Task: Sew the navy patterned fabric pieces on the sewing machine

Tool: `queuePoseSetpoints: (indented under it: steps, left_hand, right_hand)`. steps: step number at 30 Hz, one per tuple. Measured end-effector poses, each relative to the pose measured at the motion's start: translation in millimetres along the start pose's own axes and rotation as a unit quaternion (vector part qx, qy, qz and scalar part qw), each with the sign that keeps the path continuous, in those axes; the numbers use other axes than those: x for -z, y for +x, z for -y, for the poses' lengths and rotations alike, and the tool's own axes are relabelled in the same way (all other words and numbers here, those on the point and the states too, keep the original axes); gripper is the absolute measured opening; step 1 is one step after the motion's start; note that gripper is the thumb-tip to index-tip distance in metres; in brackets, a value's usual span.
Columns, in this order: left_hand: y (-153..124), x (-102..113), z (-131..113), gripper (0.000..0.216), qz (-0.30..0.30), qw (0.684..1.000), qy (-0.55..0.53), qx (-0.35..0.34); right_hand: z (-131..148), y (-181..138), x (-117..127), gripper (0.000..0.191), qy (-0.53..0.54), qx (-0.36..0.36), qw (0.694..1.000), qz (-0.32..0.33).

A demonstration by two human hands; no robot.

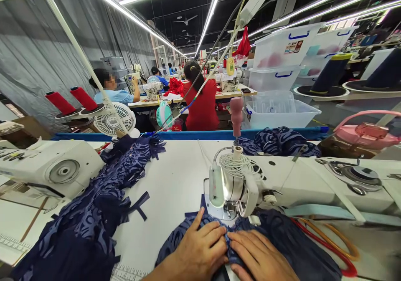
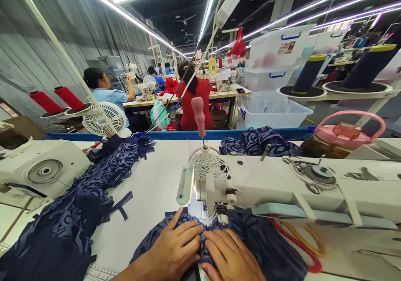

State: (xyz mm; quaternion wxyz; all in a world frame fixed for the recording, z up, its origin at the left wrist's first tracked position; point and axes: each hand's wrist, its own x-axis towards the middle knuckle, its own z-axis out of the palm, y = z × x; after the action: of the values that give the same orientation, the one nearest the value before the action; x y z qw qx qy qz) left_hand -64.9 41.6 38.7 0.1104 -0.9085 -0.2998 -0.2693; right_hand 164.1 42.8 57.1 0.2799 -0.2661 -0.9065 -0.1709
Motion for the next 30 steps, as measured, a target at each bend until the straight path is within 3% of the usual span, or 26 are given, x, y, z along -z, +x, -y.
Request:
queuePoseSetpoints:
  steps: [3, 8, 11, 15, 19, 24, 28, 30]
  left_hand:
    - [-1, 1, 4, 0.036, 0.040, 0.999, -0.031, 0.020]
    - [2, -17, -5, 0.062, -0.087, 0.996, -0.001, 0.011]
    - [6, -22, -10, 0.069, -0.111, 0.993, -0.007, 0.027]
    - [8, -21, -11, 0.065, -0.110, 0.993, 0.010, 0.033]
    - [8, -22, -12, 0.068, -0.115, 0.992, 0.029, 0.047]
    - [9, -29, -14, 0.065, -0.117, 0.990, 0.070, 0.030]
    - [9, -31, -16, 0.060, -0.129, 0.985, 0.111, 0.009]
    - [9, -30, -19, 0.047, -0.136, 0.984, 0.116, 0.011]
  right_hand:
    - [-4, 3, 3, 0.027, 0.012, 0.005, 1.000, 0.011]
    - [-27, -3, 3, 0.025, 0.044, -0.018, 0.999, 0.025]
    - [-37, -5, 0, 0.035, 0.030, 0.007, 0.999, 0.029]
    - [-31, 2, -1, 0.028, 0.060, -0.028, 0.998, 0.009]
    - [-22, 8, 3, 0.037, 0.067, -0.066, 0.995, -0.031]
    - [-30, 5, 6, 0.029, 0.023, -0.016, 1.000, -0.004]
    - [-32, -4, 0, 0.039, -0.010, -0.004, 0.999, 0.032]
    - [-30, -8, -5, 0.042, -0.027, -0.006, 0.999, 0.042]
